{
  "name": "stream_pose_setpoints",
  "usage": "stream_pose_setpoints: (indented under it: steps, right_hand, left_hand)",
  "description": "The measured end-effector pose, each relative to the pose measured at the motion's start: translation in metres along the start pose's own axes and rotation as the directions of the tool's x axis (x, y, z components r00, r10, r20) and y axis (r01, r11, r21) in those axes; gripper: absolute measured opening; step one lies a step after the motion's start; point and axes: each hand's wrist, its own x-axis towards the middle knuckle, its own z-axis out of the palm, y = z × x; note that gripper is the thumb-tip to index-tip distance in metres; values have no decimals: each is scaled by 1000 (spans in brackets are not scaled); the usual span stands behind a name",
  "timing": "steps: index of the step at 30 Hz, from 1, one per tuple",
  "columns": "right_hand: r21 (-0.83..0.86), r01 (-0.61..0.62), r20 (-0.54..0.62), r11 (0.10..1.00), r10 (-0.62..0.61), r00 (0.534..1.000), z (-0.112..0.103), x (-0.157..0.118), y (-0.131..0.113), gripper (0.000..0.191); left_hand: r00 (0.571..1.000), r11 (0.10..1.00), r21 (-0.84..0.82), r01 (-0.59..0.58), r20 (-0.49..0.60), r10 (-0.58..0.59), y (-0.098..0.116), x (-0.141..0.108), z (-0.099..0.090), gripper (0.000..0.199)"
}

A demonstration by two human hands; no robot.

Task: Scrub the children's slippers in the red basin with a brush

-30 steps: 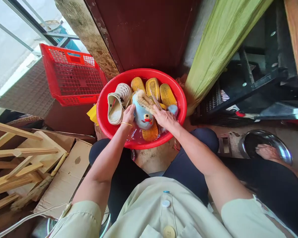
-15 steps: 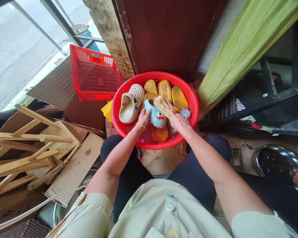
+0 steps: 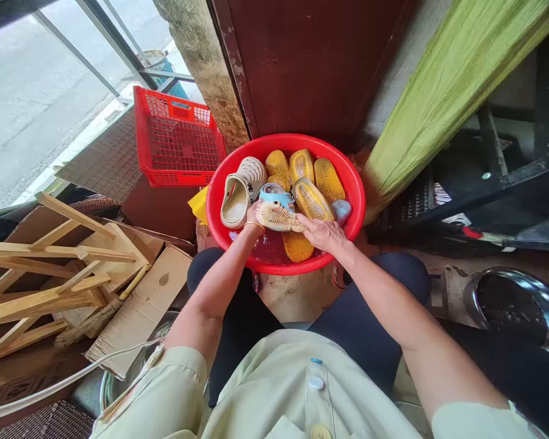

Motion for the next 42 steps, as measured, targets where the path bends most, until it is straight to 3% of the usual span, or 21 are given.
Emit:
stream_pose_setpoints:
  steps: [3,5,7,11,13,16,20,23,26,30,35,39,42]
  right_hand:
    - [52,-60,-50,997,63,997,-2,4,12,63]
    - [119,-129,-85,984,140,987,-3,4,21,62]
    - [218,-180,-108,959,207,972,-4,5,30,63]
    - [436,-301,-119,848,386,915,-3,8,40,71]
    - [494,-340,-109,800,445,889,-3,12,43,72]
    - [461,-377,-146,803,487,861,-1,17,48,74]
    - [379,-421,-203,824,517,831,3,25,54,81]
    - [381,-388,-155,839,472,868,8,30,49,77]
    - [322,-374,-96,870,423,901,13,33,36,74]
    - [267,-320,-9,909,334,943,22,39,20,66]
    - [271,-344,-3,899,358,934,27,53,16,56]
    - [396,-304,-17,867,338,941,26,59,9,55]
    - [525,-201,-32,827,255,966,19,53,4,47]
  left_hand:
    - [998,998,55,13,-55,-10,4,-5,-9,35]
    - [999,991,128,-42,-23,46,7,-10,-17,39]
    - [985,966,202,-160,103,141,12,-17,-23,46]
    - [886,881,281,-381,383,261,24,-26,-31,57]
    - [860,821,364,-439,434,268,30,-27,-35,58]
    - [864,721,521,-457,451,221,37,-31,-37,56]
    - [889,501,746,-440,442,123,35,-48,-28,75]
    - [909,238,877,-417,408,87,25,-65,-13,101]
    - [915,86,912,-402,403,3,14,-68,-4,94]
    - [899,71,904,-422,427,-97,2,-52,-6,80]
    - [899,96,920,-381,393,-196,-3,-36,-10,78]
    - [905,94,939,-330,343,-250,2,-39,-8,82]
    - [919,94,946,-312,325,-223,10,-43,-11,70]
